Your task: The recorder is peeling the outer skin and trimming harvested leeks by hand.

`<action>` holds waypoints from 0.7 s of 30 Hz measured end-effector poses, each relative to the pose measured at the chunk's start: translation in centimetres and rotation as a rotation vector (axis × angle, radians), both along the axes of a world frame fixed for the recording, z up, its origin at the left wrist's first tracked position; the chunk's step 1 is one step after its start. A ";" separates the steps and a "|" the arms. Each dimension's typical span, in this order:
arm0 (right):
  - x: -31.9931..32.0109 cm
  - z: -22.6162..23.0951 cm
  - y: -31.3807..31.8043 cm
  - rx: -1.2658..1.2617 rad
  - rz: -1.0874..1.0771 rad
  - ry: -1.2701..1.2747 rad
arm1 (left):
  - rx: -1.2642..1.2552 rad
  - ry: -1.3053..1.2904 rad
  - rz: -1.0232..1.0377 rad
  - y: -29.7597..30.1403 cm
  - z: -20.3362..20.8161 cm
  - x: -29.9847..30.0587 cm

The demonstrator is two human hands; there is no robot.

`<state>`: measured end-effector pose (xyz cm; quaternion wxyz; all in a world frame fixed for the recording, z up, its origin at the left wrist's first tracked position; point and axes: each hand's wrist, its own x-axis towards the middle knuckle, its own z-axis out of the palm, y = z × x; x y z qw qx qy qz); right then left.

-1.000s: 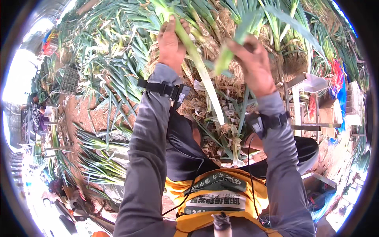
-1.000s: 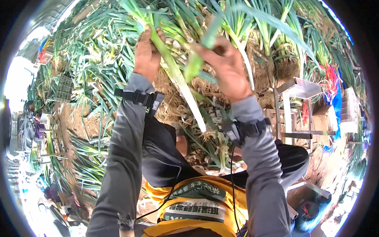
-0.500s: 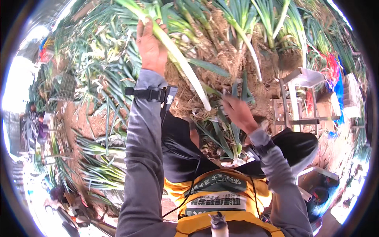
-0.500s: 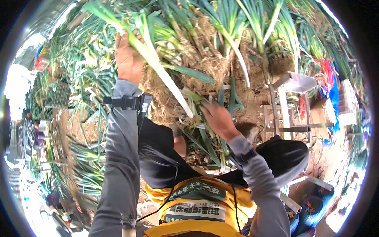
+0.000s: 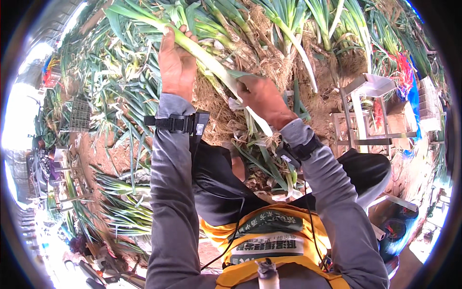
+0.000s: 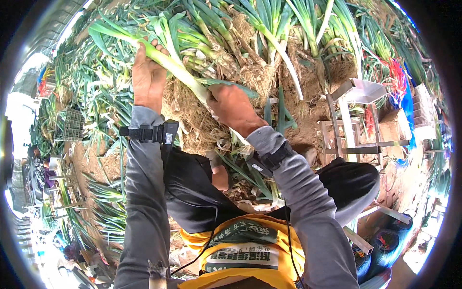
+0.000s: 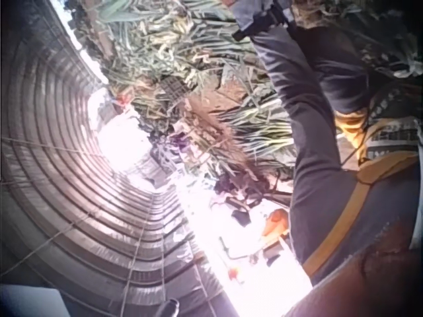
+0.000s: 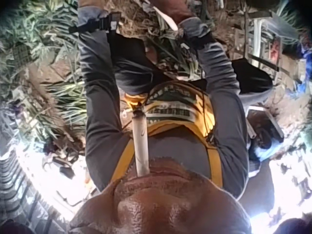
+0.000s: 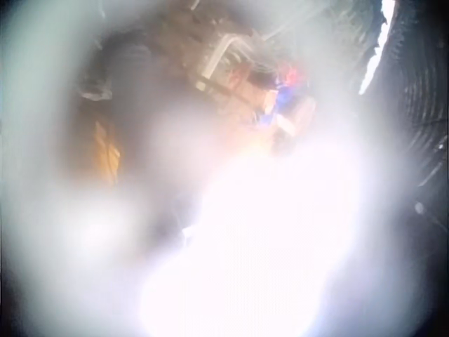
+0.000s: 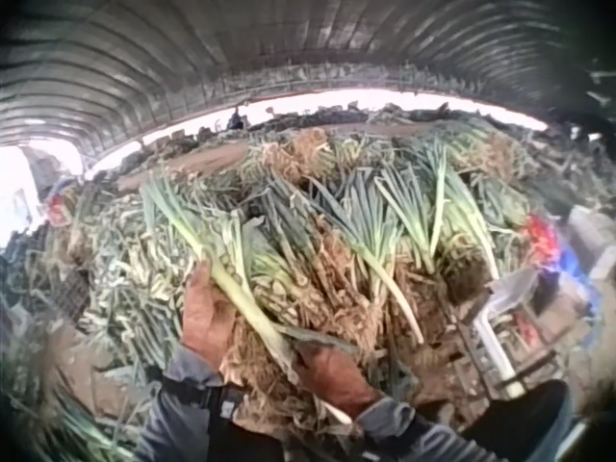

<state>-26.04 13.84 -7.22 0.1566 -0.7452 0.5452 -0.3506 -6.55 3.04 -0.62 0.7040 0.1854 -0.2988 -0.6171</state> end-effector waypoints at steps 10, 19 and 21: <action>-1.8 2.4 -0.4 0.346 0.058 -0.192 | -0.077 0.097 -0.163 -0.6 -0.3 -0.2; -3.3 1.7 1.6 0.242 0.181 -0.453 | -0.075 0.161 -0.289 -0.7 -0.1 -1.9; -3.4 1.9 1.8 0.052 0.208 -0.464 | -0.080 0.222 -0.341 -0.4 0.5 -2.2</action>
